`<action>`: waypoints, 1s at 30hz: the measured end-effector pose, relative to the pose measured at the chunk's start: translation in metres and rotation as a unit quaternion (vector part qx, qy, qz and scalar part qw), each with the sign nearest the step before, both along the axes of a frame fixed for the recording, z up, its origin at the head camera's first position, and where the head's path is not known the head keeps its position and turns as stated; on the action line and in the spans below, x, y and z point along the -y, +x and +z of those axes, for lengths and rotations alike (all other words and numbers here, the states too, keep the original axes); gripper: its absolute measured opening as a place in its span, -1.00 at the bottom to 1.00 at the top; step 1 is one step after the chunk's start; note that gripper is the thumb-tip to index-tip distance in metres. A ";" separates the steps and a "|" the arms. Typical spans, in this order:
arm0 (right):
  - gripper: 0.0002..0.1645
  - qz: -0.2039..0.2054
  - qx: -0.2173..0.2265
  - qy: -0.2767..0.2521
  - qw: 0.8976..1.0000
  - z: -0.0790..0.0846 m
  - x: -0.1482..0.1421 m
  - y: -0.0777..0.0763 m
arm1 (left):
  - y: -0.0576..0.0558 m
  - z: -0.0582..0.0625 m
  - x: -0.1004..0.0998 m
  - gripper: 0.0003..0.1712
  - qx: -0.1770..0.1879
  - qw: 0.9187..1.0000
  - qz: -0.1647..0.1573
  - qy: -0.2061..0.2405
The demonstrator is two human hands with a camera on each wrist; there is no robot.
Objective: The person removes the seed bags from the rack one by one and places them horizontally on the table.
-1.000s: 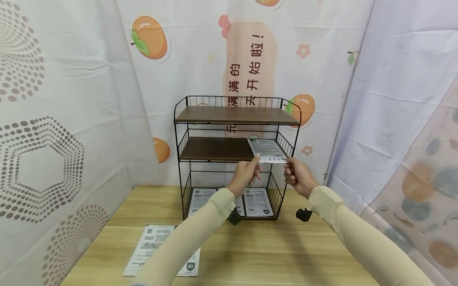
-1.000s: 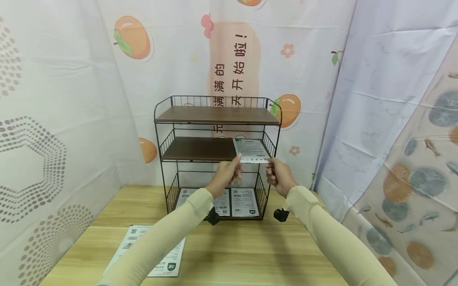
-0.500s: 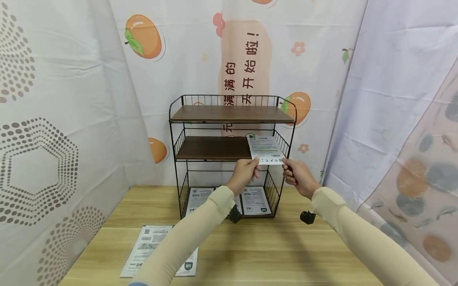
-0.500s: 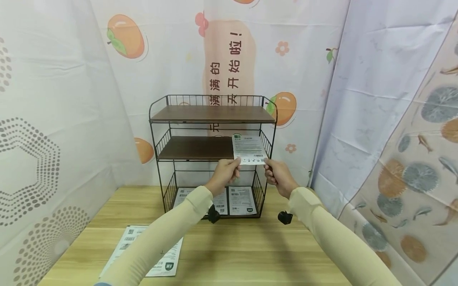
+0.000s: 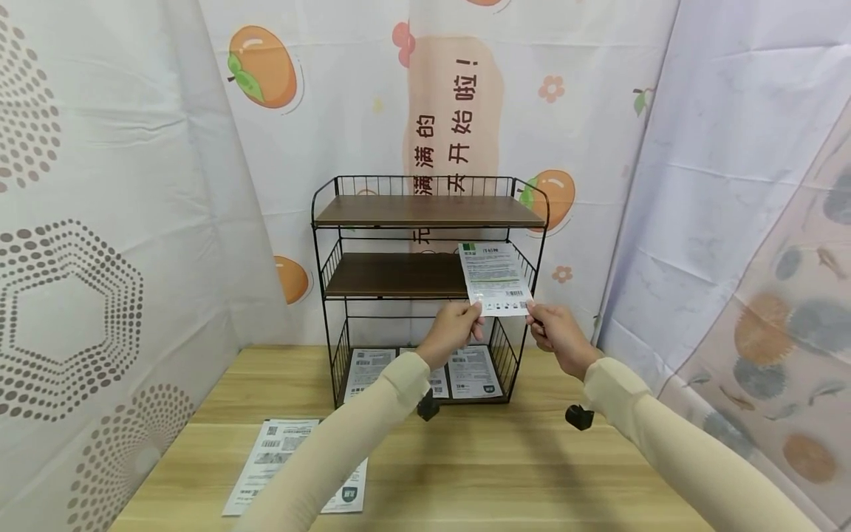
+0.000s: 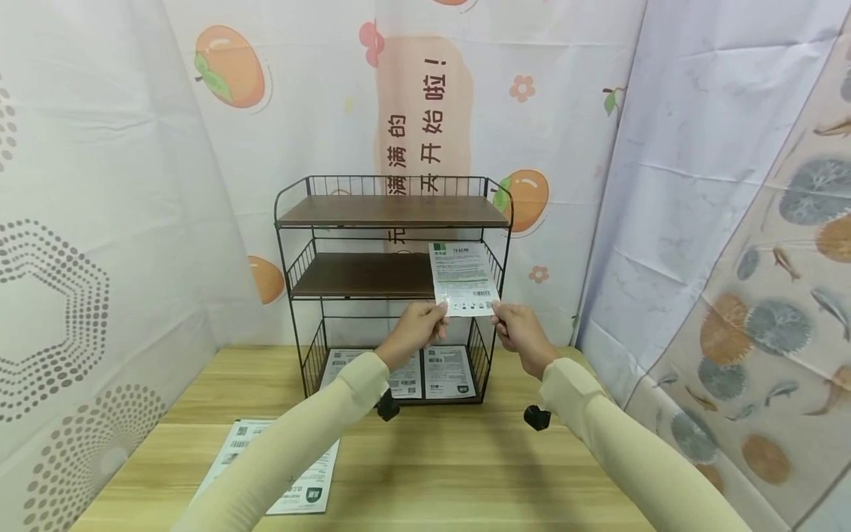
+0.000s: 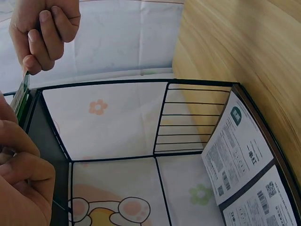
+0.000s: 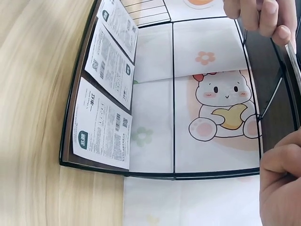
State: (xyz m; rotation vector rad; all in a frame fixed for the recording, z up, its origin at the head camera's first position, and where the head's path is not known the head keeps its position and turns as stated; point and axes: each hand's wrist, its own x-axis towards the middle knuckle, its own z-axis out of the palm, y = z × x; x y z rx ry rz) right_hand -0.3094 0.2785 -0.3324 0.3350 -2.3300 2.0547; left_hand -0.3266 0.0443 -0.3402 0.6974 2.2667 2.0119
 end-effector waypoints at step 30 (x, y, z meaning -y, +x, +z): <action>-0.48 -0.018 -0.039 -0.015 0.999 -0.024 0.009 0.028 | 0.019 -0.017 0.017 -0.49 -0.016 0.999 -0.030 -0.003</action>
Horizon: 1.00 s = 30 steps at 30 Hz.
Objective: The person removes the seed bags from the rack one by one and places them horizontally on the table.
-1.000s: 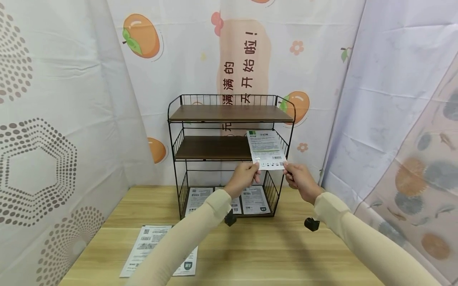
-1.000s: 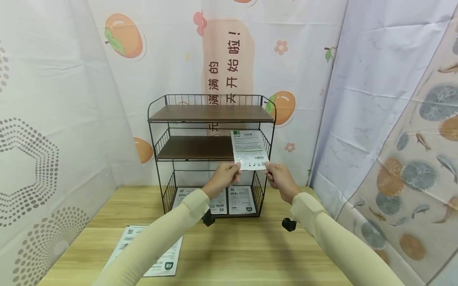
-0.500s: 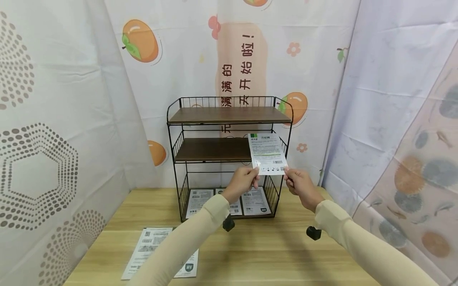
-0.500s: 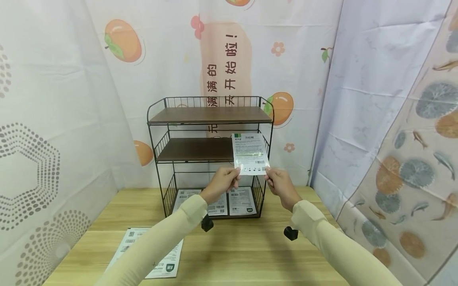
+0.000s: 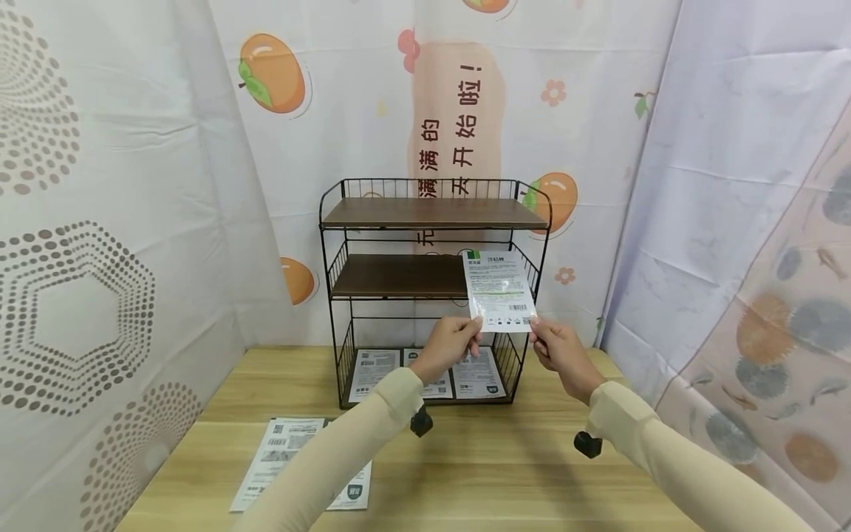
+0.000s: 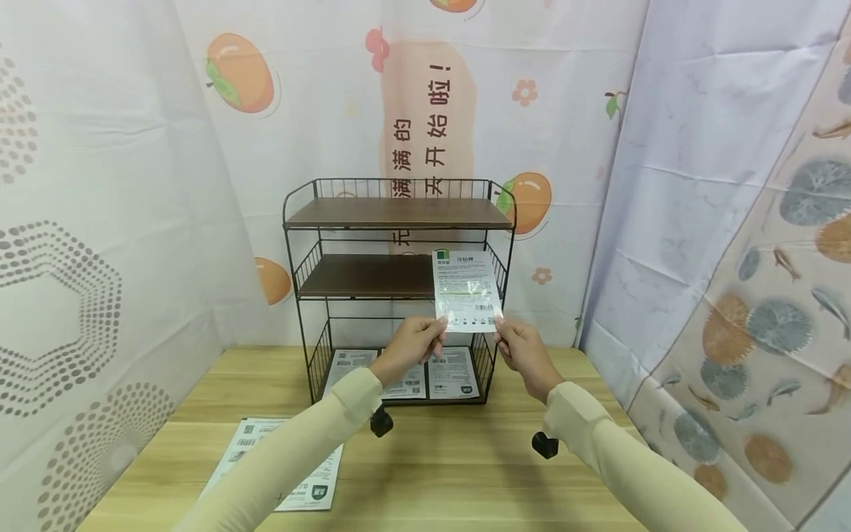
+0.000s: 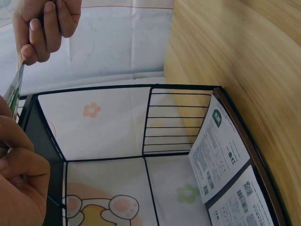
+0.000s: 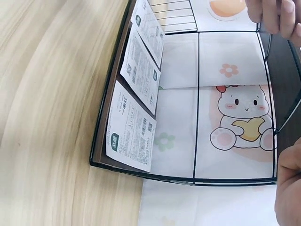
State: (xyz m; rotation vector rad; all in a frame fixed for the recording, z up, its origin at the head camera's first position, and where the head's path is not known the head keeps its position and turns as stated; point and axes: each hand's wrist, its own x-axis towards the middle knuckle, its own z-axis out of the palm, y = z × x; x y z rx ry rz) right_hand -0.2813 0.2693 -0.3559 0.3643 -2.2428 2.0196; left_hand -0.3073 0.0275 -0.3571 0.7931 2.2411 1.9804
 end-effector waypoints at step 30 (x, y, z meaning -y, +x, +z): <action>-0.44 0.020 -0.011 0.020 1.000 -0.024 -0.003 0.023 | 0.021 -0.013 0.018 -0.50 -0.006 0.998 -0.051 -0.036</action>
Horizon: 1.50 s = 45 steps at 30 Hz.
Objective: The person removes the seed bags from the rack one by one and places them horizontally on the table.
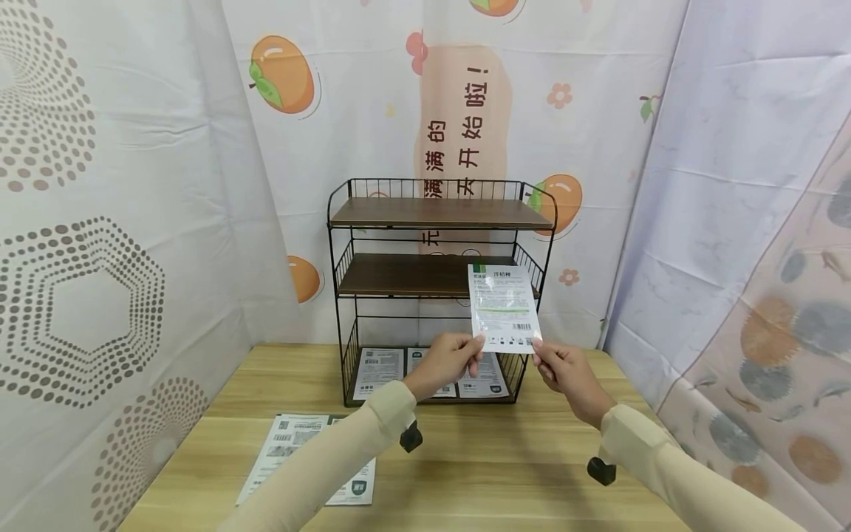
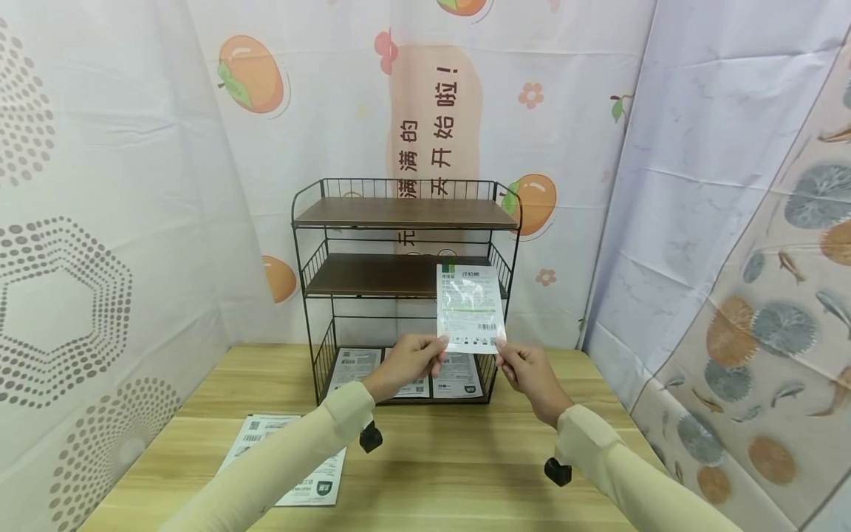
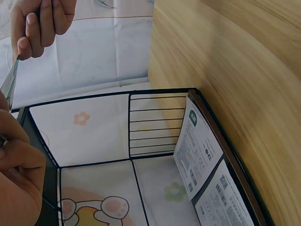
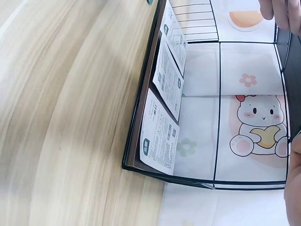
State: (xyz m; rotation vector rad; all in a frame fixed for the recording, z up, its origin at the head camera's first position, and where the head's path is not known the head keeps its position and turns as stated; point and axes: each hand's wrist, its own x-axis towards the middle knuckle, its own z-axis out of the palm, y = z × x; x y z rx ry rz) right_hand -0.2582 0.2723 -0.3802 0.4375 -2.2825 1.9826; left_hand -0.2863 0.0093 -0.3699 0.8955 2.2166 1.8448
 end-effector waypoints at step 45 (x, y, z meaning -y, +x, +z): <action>-0.48 0.080 0.032 0.054 0.995 -0.032 0.008 0.032 | 0.029 -0.037 0.039 -0.49 -0.036 0.997 -0.051 -0.051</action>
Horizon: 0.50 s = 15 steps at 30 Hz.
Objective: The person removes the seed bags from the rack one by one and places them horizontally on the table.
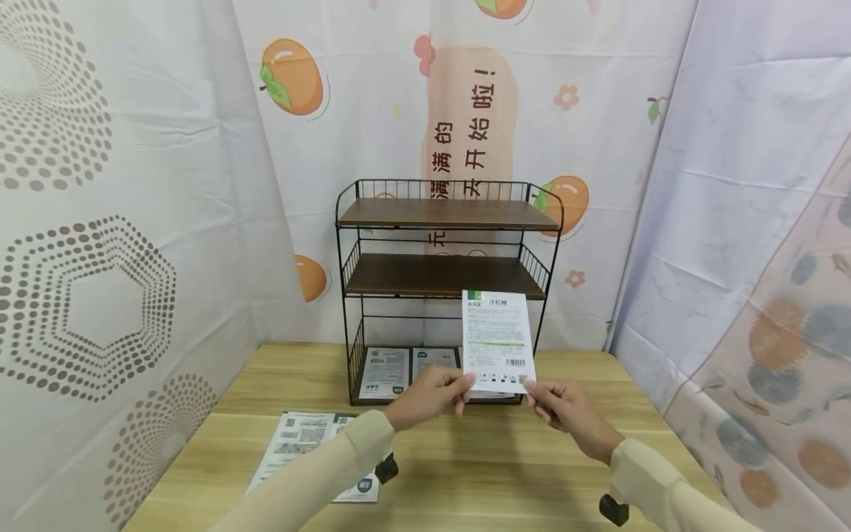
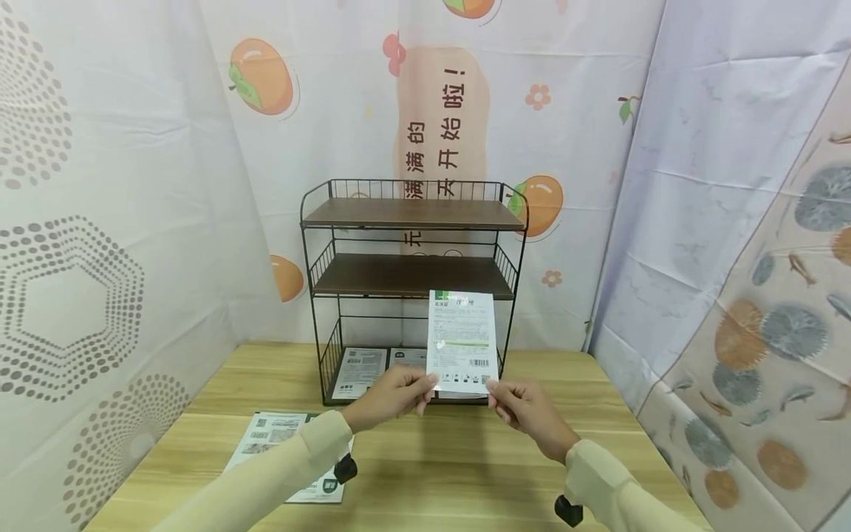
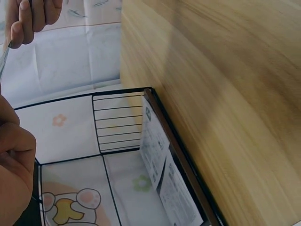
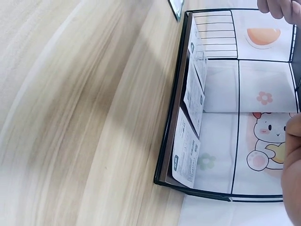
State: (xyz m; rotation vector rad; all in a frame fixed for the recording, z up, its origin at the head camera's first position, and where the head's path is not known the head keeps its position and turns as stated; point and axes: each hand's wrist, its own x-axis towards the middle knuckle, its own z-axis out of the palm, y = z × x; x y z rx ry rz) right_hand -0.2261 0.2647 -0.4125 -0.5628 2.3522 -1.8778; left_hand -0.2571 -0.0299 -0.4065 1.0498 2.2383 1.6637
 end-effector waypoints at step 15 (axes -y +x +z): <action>-0.48 0.076 0.006 0.023 0.997 -0.012 0.004 0.008 | 0.007 -0.017 0.013 -0.43 0.025 0.999 -0.022 -0.002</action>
